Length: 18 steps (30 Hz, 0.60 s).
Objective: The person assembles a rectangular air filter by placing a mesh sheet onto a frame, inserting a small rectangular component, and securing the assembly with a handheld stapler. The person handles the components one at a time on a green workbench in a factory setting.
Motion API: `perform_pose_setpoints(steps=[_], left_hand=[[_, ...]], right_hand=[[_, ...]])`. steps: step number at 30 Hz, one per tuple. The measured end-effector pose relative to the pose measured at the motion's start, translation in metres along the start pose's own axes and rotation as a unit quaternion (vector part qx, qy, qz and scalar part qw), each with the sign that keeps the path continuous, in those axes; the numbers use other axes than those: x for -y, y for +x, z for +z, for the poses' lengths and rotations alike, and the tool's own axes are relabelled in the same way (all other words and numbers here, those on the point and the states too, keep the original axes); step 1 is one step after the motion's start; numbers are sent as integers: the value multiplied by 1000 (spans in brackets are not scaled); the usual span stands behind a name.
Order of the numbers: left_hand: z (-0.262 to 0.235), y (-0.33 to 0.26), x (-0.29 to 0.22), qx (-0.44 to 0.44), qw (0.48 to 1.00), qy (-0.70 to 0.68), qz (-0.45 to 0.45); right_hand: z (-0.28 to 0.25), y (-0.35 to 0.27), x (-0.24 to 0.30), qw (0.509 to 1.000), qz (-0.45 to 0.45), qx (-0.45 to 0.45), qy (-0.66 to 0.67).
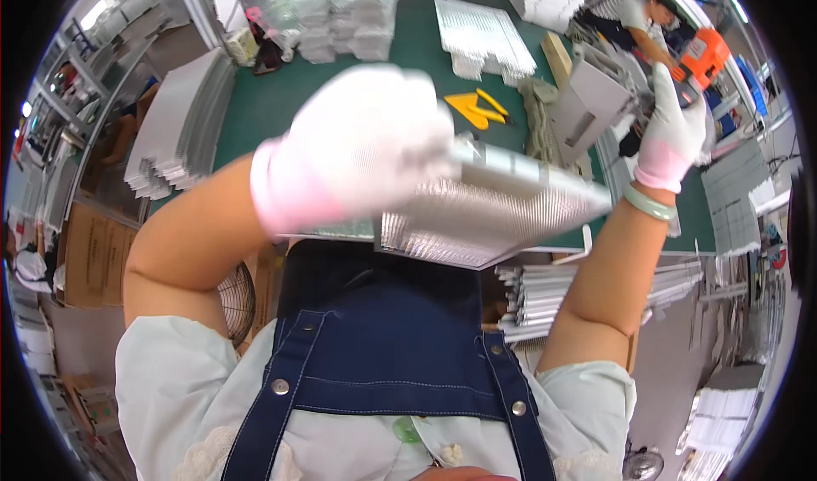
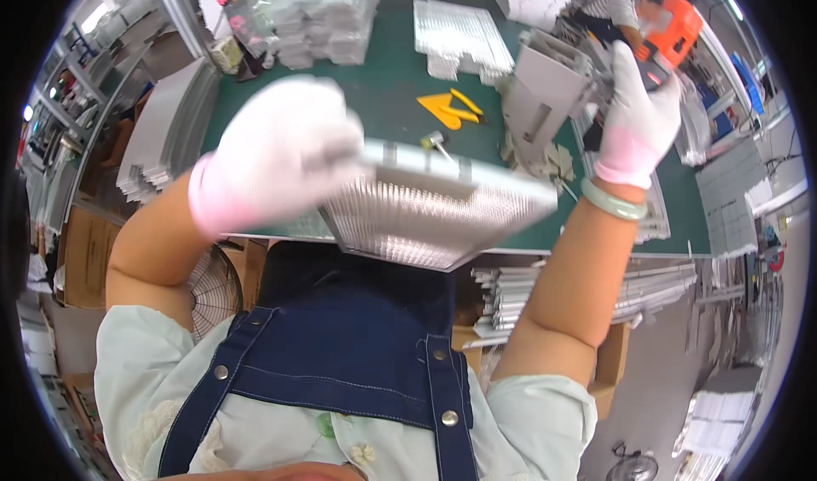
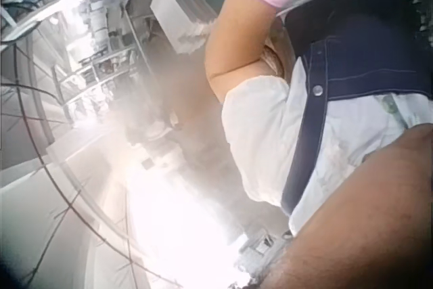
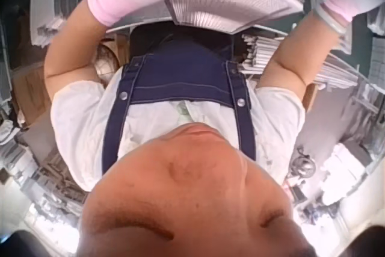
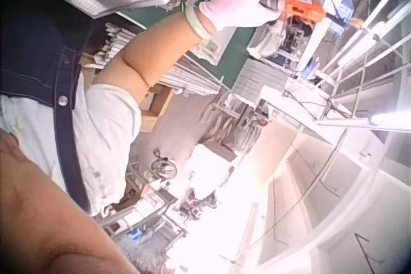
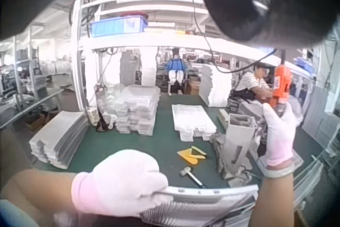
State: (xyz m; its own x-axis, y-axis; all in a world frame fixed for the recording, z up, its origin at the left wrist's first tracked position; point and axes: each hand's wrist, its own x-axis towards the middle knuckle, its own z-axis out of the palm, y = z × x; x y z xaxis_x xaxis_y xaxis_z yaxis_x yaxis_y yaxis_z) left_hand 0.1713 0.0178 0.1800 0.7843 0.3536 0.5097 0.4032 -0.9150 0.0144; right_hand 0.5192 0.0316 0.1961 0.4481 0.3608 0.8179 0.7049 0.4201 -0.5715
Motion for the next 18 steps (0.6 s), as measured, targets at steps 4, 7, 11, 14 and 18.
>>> perform_pose_setpoints(steps=[4, 7, 11, 14, 18], left_hand=[[27, -49, -58, 121, 991, -64, -3], [34, -51, -66, 147, 987, -64, -30], [49, -55, -60, 165, 980, -110, -7], [55, -57, -58, 132, 982, -136, -4], [63, -54, -59, 113, 979, -168, -1]], right_hand=[[24, -32, 14, 999, 17, 28, 18], [42, -50, 54, 996, 47, 34, 68], [48, -57, 59, 989, -18, 31, 141], [50, -57, 59, 989, -5, 31, 143], [49, -57, 60, 992, 5, 31, 126]])
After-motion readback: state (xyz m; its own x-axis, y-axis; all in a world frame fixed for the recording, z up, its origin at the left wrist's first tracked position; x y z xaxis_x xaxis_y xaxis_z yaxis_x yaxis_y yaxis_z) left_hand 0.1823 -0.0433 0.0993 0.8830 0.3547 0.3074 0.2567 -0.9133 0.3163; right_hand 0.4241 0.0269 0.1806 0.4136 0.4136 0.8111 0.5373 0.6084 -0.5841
